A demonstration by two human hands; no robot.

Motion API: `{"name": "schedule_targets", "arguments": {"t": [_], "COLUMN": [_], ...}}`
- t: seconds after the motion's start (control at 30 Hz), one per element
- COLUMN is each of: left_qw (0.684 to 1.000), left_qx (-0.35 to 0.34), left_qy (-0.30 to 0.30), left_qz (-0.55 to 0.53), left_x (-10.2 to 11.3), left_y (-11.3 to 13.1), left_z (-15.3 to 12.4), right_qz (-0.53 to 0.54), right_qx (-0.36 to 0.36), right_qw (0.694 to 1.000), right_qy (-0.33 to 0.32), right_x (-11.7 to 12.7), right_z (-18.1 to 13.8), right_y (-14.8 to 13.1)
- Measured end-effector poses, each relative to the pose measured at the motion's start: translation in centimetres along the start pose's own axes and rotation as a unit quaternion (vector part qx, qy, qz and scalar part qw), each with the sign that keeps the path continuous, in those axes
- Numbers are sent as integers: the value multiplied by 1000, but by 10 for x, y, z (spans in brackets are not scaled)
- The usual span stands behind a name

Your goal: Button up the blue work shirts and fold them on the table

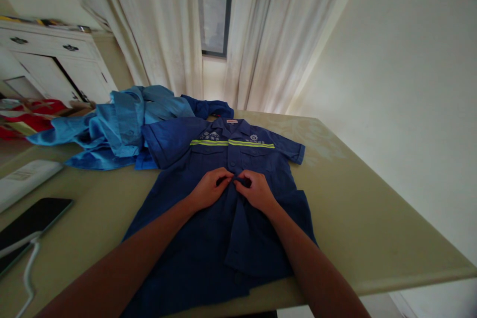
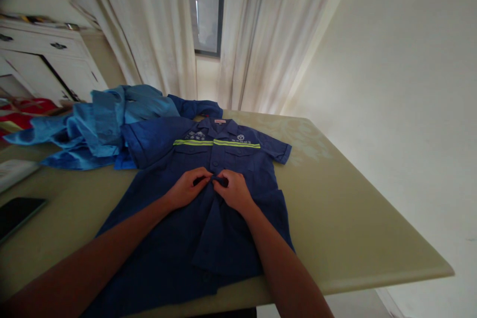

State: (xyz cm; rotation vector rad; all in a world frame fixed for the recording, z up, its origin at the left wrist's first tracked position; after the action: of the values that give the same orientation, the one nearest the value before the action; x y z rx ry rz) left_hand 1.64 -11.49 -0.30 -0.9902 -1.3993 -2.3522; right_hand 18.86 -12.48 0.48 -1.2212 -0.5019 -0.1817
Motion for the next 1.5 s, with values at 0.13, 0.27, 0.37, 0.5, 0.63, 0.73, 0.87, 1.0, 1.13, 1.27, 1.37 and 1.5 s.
{"name": "schedule_targets", "arguments": {"t": [0.13,0.27,0.37,0.5,0.63,0.73,0.87,1.0,1.13,1.27,1.37,1.5], "left_qw": [1000,999,999,996,959,939,922,917,912,911,919,945], "left_qx": [-8,-7,-16,11,28,-1,-8,-17,-50,-56,-22,-31], "left_qy": [-1,-28,-37,23,37,4,-20,-27,-60,-99,-80,-30], "left_qz": [-4,-24,-24,84,279,344,386,397,403,396,386,325], "left_x": [2,-3,-8,-3,3,-5,-18,-23,-13,0,0,-8], "left_y": [0,2,7,0,-11,-9,1,16,28,29,17,-1], "left_z": [0,-3,-6,-4,-4,-9,-24,-43,-47,-20,4,14], "right_qz": [-18,-81,-64,36,61,32,-65,-176,-162,-130,-91,-94], "right_qx": [3,-1,6,-12,-35,-39,-50,-68,-114,-120,-94,-47], "right_qw": [1000,996,998,997,985,982,990,982,980,984,991,994], "right_qy": [12,38,5,-61,-158,-182,-113,-15,-15,16,-3,-20], "right_x": [-1,2,5,11,9,7,8,4,-10,-10,-7,-7], "right_z": [-1,1,5,7,2,-1,5,16,19,12,5,-3], "right_y": [-3,0,4,11,15,7,-14,-22,-2,8,1,-10]}}
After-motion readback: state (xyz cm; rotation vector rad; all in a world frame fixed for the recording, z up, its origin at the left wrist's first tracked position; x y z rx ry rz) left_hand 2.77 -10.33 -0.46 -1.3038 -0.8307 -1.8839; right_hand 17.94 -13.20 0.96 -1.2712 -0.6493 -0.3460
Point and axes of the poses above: each hand's wrist, its own z-axis towards the middle knuckle, its own x-axis out of the back of the hand, y = z × x, the point moved 4 cm from there along z, towards the middle knuckle, and after that the axes turned 13 degrees about z, right-handed, at the moved point
